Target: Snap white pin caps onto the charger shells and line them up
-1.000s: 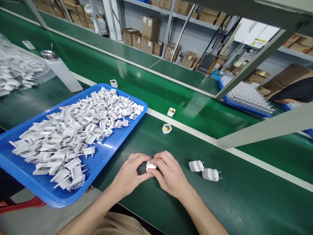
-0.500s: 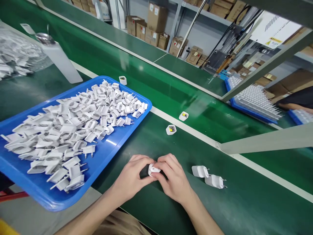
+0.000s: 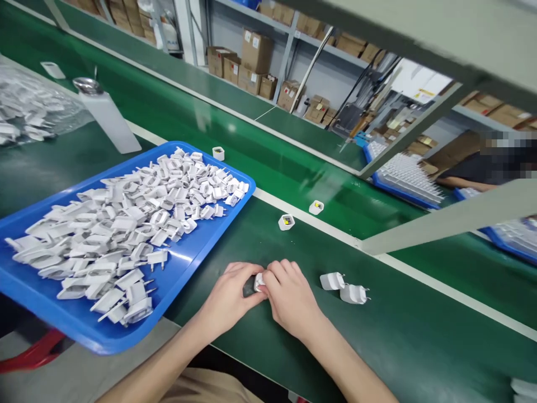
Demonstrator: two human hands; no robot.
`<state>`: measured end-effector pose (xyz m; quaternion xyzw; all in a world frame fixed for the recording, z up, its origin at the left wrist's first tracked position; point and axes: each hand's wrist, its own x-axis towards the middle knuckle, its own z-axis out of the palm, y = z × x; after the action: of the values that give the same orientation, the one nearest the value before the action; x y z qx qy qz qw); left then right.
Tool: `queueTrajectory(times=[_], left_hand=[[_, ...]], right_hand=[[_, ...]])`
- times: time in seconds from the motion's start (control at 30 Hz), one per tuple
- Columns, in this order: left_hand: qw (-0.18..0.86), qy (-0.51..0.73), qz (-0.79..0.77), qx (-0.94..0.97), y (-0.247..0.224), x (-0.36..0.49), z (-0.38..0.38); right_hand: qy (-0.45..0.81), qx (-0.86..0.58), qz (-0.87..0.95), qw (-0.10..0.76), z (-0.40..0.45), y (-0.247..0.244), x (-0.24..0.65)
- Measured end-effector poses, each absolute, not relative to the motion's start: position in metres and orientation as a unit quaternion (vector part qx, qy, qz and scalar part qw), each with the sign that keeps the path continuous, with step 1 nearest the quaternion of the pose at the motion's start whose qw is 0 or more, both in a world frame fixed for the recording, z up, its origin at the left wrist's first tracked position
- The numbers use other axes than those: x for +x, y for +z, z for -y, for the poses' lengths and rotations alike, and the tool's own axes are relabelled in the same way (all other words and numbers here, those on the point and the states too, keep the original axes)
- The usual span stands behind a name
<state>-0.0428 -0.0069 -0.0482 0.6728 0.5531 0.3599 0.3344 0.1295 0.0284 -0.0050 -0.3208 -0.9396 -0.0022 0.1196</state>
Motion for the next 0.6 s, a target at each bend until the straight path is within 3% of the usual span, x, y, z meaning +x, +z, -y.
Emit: queueTrajectory(times=[0.23,0.4,0.6], left_hand=[[0.300,0.380,-0.556,0.676,-0.057,-0.041,0.013],[0.264,0.393,-0.543,0.694,-0.061,-0.040,0.012],[0.270,0.378,-0.542,0.700,-0.058,-0.044,0.013]], right_hand=[[-0.029,-0.440,0.895,-0.075,-0.061,0.068,0.179],[0.013,-0.626,0.775,-0.085,-0.143,0.106,0.181],[0.036,-0.651,0.746,-0.135,-0.203,0.096,0.157]])
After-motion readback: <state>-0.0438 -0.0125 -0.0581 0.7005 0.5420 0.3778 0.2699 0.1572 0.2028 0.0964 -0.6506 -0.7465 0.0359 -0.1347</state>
